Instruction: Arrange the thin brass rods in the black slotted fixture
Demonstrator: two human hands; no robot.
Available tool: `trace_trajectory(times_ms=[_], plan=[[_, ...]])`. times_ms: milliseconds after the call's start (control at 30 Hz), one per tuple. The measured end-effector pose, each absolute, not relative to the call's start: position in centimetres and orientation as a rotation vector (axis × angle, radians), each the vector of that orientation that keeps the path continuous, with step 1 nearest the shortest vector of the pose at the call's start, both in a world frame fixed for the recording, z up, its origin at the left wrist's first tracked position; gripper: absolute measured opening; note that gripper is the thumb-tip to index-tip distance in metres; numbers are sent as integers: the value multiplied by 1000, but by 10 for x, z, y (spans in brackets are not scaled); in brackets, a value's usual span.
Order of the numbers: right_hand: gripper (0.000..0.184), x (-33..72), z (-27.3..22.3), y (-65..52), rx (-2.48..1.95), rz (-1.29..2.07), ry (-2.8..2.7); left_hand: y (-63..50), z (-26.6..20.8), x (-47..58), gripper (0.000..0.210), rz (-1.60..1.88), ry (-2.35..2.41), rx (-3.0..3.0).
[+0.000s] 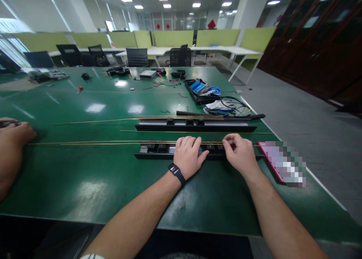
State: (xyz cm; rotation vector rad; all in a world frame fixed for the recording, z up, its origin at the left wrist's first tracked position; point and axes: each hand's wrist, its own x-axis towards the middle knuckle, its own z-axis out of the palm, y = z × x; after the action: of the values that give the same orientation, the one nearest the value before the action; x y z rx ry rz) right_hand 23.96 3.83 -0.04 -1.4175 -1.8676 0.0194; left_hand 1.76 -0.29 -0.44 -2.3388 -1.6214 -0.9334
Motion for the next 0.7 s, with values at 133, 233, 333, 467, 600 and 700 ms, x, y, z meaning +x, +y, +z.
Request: trace_trajectory(times_ms=[133,233,333,467,600,700], plan=[[17,238,3,39,-1432,39,-1840,-2,-4,18,45,-919,-1617,-2334],[17,238,6,38,-1448,67,-1834,-2,-4,18,46,-913,-1616,-2340],[18,239,6,39,-1453,76,-1829,-3,-5,18,46,-921,-1616,-2339],[20,244,0,43,-1462,51,-1818,-1,-4,19,47,-910,-1622,-2345],[21,247,-3,47,-1463,32,-1815,-1,-4,19,45,-885,-1624,-2352],[21,247,-2,47,-1472,20,-1813,-1,-3,19,46,-885,-1620,-2357]])
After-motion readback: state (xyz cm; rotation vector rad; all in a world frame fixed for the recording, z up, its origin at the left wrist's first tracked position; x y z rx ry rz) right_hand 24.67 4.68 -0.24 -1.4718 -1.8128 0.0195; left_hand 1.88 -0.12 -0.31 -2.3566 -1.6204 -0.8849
